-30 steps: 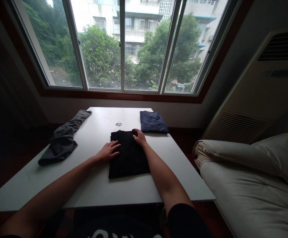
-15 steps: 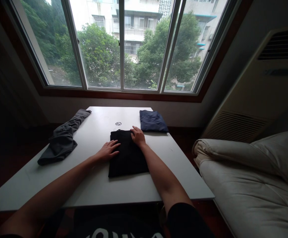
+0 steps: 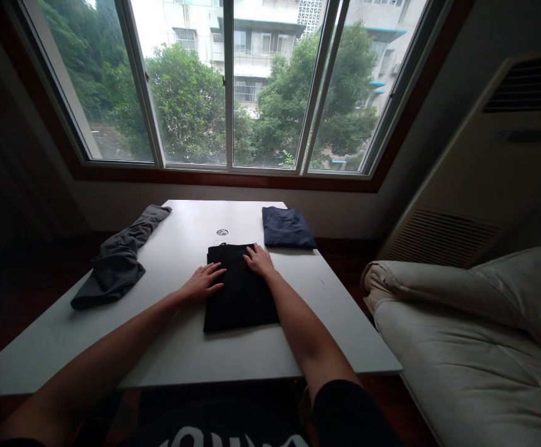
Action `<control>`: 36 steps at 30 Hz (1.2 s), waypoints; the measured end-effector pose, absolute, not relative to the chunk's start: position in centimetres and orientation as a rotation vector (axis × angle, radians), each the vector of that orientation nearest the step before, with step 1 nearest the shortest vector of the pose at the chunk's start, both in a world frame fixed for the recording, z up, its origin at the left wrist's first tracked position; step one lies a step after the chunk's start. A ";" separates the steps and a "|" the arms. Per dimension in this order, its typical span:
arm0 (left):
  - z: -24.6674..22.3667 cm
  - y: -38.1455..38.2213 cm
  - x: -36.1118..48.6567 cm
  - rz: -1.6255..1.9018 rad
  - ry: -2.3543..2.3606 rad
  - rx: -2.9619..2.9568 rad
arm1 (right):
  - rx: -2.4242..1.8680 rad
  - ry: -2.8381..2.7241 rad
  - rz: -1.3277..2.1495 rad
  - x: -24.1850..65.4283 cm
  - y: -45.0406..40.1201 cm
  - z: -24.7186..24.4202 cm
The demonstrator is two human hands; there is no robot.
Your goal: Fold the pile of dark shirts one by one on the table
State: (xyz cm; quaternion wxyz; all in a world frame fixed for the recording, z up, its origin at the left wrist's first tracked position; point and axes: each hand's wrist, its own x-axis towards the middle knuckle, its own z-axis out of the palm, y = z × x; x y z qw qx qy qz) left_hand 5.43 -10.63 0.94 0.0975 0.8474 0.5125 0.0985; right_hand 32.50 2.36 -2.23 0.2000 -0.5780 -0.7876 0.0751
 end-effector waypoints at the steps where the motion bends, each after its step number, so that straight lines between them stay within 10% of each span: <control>1: 0.9 -10.6 5.4 0.289 1.518 2.508 | -1.605 -2.187 0.178 32.5 2.4 -2.2; 36: 0.6 -10.5 5.3 0.313 1.503 2.516 | -1.243 -2.458 0.003 29.9 -0.1 0.1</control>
